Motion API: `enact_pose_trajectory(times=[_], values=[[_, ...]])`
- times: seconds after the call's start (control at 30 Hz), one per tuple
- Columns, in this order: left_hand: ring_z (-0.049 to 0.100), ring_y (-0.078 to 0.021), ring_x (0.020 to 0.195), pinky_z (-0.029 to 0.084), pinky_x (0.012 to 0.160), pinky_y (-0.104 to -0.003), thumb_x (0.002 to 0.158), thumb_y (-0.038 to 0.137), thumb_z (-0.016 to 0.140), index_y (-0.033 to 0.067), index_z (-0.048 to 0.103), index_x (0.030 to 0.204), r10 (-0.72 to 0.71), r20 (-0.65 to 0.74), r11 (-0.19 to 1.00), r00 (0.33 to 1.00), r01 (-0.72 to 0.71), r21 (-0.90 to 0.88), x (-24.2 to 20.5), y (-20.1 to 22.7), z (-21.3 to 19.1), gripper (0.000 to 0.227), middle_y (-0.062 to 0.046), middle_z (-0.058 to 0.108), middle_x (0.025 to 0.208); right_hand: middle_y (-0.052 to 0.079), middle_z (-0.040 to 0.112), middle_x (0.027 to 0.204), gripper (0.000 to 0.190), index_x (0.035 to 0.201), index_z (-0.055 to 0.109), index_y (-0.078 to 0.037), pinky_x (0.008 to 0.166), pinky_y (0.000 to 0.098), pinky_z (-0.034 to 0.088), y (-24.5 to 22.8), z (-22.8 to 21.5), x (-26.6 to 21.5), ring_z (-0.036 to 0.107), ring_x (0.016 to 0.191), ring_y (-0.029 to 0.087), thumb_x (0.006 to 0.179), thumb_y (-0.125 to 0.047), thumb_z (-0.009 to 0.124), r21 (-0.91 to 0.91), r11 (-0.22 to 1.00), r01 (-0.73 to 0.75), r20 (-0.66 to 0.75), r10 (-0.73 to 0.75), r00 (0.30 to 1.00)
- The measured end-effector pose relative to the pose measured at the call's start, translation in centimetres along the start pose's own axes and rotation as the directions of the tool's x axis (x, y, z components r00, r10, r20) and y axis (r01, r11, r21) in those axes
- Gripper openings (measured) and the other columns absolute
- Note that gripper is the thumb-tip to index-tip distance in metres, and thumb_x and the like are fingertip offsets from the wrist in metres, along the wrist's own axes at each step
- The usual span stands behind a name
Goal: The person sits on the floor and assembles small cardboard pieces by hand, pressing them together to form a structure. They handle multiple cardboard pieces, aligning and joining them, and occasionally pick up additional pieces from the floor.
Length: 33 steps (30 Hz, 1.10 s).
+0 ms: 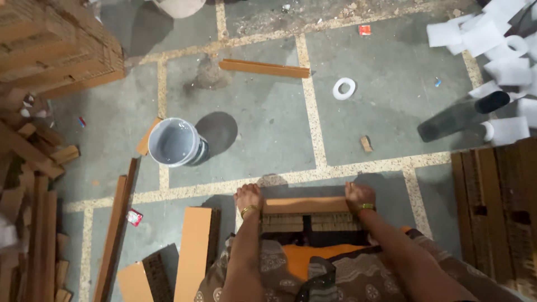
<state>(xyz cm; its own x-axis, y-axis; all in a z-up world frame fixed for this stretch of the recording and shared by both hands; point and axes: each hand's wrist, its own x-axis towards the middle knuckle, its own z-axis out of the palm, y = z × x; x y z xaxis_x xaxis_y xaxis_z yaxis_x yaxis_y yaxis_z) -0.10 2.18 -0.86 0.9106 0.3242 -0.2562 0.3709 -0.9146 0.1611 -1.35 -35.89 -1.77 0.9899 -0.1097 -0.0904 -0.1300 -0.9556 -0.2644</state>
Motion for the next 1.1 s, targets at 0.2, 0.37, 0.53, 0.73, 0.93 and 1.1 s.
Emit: enact_pose_trajectory(times=[0.2, 0.37, 0.53, 0.73, 0.93, 1.1], values=[[0.061, -0.0251, 0.111, 0.044, 0.108, -0.045, 0.107, 0.027, 0.03, 0.0055, 0.064, 0.121, 0.201, 0.533, 0.949, 0.822, -0.298, 0.102, -2.9, 9.4, -1.2, 0.042, -0.017, 0.069, 0.115, 0.009, 0.069, 0.067, 0.058, 0.076, 0.068, -0.013, 0.064, 0.0435, 0.056, -4.6, 1.1, 1.2, 0.063, 0.06, 0.025, 0.11, -0.044, 0.032, -0.075, 0.992, -0.102, 0.448, 0.125, 0.885], [0.065, -0.0306, 0.11, 0.048, 0.1, -0.046, 0.11, 0.04, 0.027, 0.0061, 0.061, 0.129, 0.326, 0.407, 0.938, 0.853, -0.344, -0.03, -3.4, 13.7, 3.4, 0.051, -0.02, 0.069, 0.123, 0.015, 0.072, 0.091, 0.05, 0.086, 0.072, -0.01, 0.079, 0.0483, 0.052, -9.4, 5.9, 0.6, 0.068, 0.085, 0.03, 0.106, -0.044, 0.041, -0.059, 0.997, 0.045, 0.339, -0.023, 0.94], [0.064, -0.0328, 0.109, 0.047, 0.098, -0.047, 0.106, 0.04, 0.029, 0.0073, 0.062, 0.131, 0.338, 0.239, 0.941, 0.91, -0.328, -0.084, -3.4, 13.3, 5.5, 0.053, -0.016, 0.07, 0.12, 0.013, 0.075, 0.091, 0.049, 0.08, 0.072, -0.01, 0.085, 0.0502, 0.052, -9.0, 7.5, -0.5, 0.069, 0.091, 0.034, 0.1, -0.043, 0.041, 0.034, 0.987, 0.155, 0.034, -0.156, 0.987], [0.065, -0.0321, 0.109, 0.048, 0.097, -0.046, 0.108, 0.045, 0.026, 0.0077, 0.062, 0.13, 0.295, 0.355, 0.953, 0.887, -0.299, -0.043, -3.5, 13.5, 5.9, 0.057, -0.018, 0.069, 0.12, 0.014, 0.075, 0.08, 0.056, 0.091, 0.065, -0.012, 0.072, 0.046, 0.057, -10.1, 5.2, -0.3, 0.071, 0.072, 0.03, 0.109, -0.049, 0.027, -0.082, 0.997, 0.001, 0.507, 0.04, 0.861], [0.065, -0.033, 0.112, 0.043, 0.104, -0.048, 0.103, 0.048, 0.034, 0.0083, 0.071, 0.118, 0.268, 0.353, 0.959, 0.896, -0.283, -0.011, -3.0, 11.0, 5.8, 0.056, -0.02, 0.071, 0.117, 0.012, 0.073, 0.076, 0.06, 0.081, 0.073, -0.017, 0.06, 0.0428, 0.051, -8.2, 5.8, 0.7, 0.063, 0.06, 0.026, 0.106, -0.056, 0.034, -0.067, 0.991, 0.116, 0.346, -0.086, 0.934], [0.072, -0.029, 0.091, 0.054, 0.088, -0.048, 0.101, 0.043, 0.041, 0.0125, 0.075, 0.102, -0.163, 0.148, 0.964, 0.975, 0.189, -0.188, 0.0, 0.1, 1.8, 0.046, -0.016, 0.075, 0.102, 0.006, 0.075, 0.075, 0.044, 0.09, 0.073, -0.02, 0.057, 0.0392, 0.054, -2.0, 2.8, 0.3, 0.064, 0.056, 0.023, 0.098, -0.052, 0.043, 0.047, 0.998, -0.044, 0.239, 0.031, 0.971]])
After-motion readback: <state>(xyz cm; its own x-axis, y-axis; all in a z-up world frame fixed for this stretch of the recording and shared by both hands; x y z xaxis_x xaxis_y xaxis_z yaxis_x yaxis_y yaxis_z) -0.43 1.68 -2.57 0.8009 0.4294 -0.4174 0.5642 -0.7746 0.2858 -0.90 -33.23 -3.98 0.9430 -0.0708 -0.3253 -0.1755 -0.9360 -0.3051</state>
